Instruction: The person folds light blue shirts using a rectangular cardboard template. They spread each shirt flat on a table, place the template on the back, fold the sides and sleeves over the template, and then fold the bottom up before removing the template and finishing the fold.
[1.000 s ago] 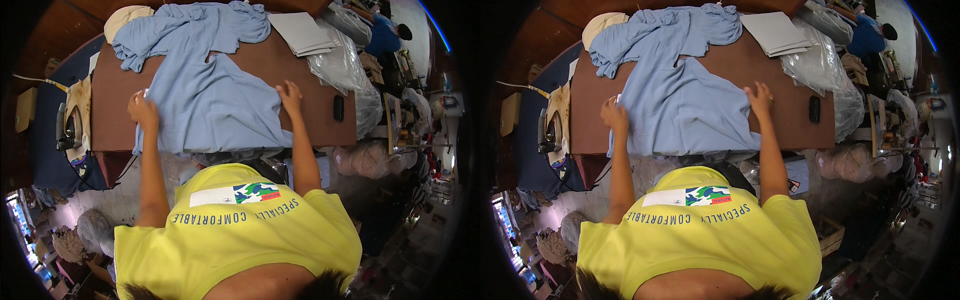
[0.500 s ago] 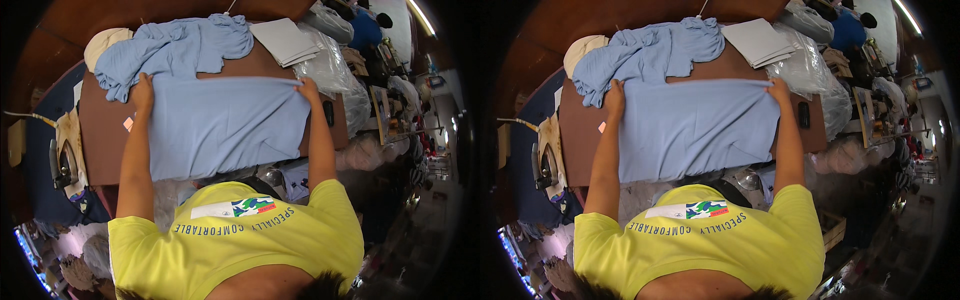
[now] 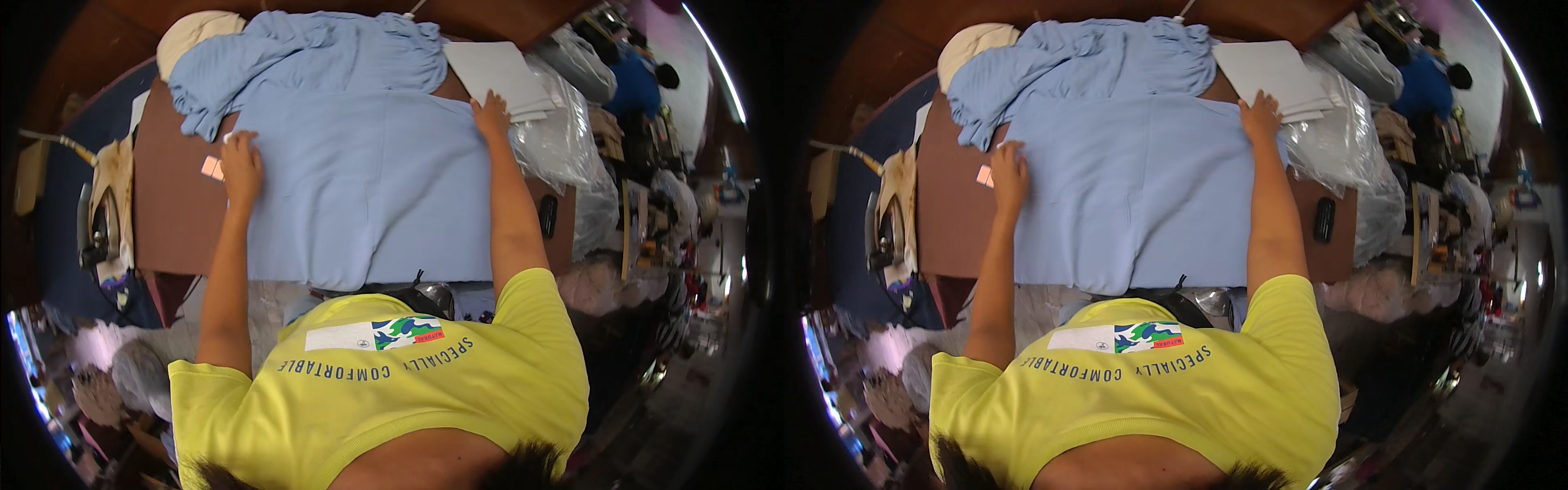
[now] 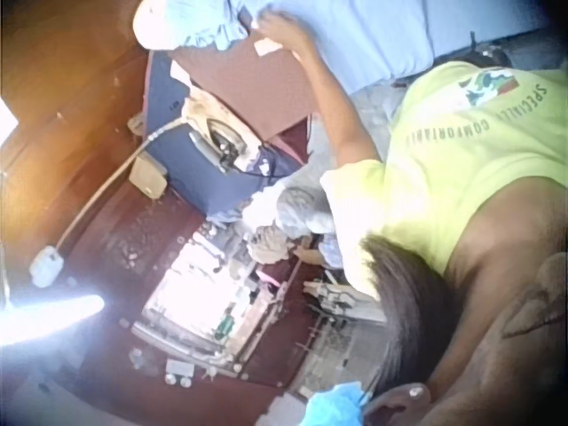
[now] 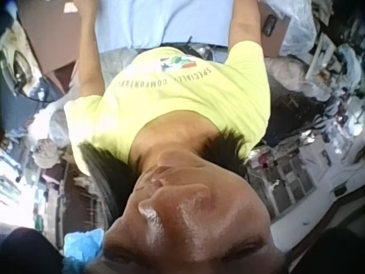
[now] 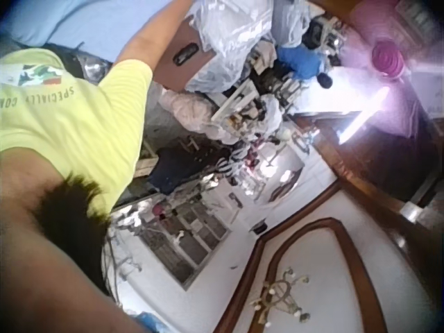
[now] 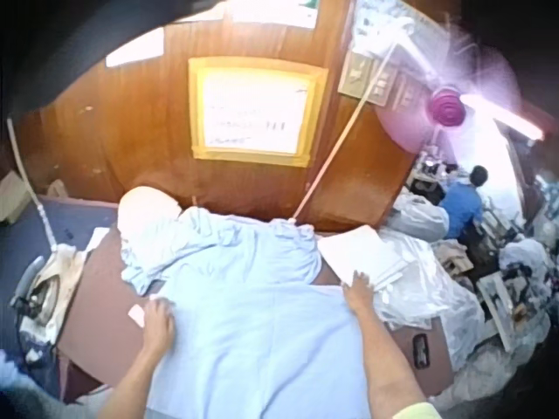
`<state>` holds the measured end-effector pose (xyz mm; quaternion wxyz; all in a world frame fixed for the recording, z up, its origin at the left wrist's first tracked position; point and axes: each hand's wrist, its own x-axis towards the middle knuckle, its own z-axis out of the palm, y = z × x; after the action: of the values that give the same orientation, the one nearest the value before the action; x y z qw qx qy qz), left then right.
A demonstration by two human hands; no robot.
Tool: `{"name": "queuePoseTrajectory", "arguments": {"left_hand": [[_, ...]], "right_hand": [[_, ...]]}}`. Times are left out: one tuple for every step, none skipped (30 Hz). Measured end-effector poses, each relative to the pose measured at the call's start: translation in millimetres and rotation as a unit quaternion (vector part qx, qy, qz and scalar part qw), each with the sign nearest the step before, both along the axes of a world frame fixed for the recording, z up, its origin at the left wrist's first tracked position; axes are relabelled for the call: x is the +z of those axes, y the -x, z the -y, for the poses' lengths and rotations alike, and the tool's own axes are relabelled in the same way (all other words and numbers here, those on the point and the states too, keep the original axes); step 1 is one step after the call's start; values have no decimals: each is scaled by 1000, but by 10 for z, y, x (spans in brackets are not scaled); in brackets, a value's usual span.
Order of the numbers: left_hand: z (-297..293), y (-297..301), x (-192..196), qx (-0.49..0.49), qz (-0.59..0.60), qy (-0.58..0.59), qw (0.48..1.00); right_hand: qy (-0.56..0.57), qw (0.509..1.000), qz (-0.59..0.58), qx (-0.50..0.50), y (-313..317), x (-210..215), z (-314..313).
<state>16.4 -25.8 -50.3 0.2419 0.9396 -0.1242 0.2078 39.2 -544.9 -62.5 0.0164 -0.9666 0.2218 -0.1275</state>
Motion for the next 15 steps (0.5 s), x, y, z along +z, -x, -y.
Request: {"name": "queuePoseTrajectory", "arguments": {"left_hand": [[-49,256,-38,-10,-35,29,999],[-80,493,-97,26,-55,-9,998],[-99,712,-152,61,-78,-45,994],[-134,861,-168,96,-101,-84,987],[-213,942,-189,94,-100,-105,985],[-300,981,-210,90,-100,-127,983],[-370,988,-213,83,-98,-147,981],[-412,955,-200,74,-104,-163,978],[-434,901,-192,68,-101,-167,978],[-432,799,-195,53,-94,-167,980],[-436,710,-214,39,-89,-167,981],[-463,681,-231,24,-84,-148,985],[-451,631,-242,20,-86,-154,984],[-594,818,-235,60,-104,-175,977],[-657,912,-236,77,-112,-182,974]], "right_hand": [[-5,1000,-29,-9,20,-32,-22],[-6,998,-56,-20,52,-25,-101],[-9,994,-101,-33,47,5,-160],[-14,988,-147,-46,44,222,-286],[-14,980,-191,-57,5,349,-390],[-49,980,-185,-58,-51,345,-424],[-84,979,-177,-62,-82,371,-387],[-117,976,-169,-67,-128,404,-308],[-89,973,-212,-7,-236,305,-44],[-57,966,-250,43,-384,119,392],[-24,952,-290,92,-478,62,717],[-35,962,-259,86,-512,97,833],[-46,971,-224,72,-475,125,1033],[13,992,-123,22,-466,339,363],[58,997,-6,-56,-175,889,-276]]}}
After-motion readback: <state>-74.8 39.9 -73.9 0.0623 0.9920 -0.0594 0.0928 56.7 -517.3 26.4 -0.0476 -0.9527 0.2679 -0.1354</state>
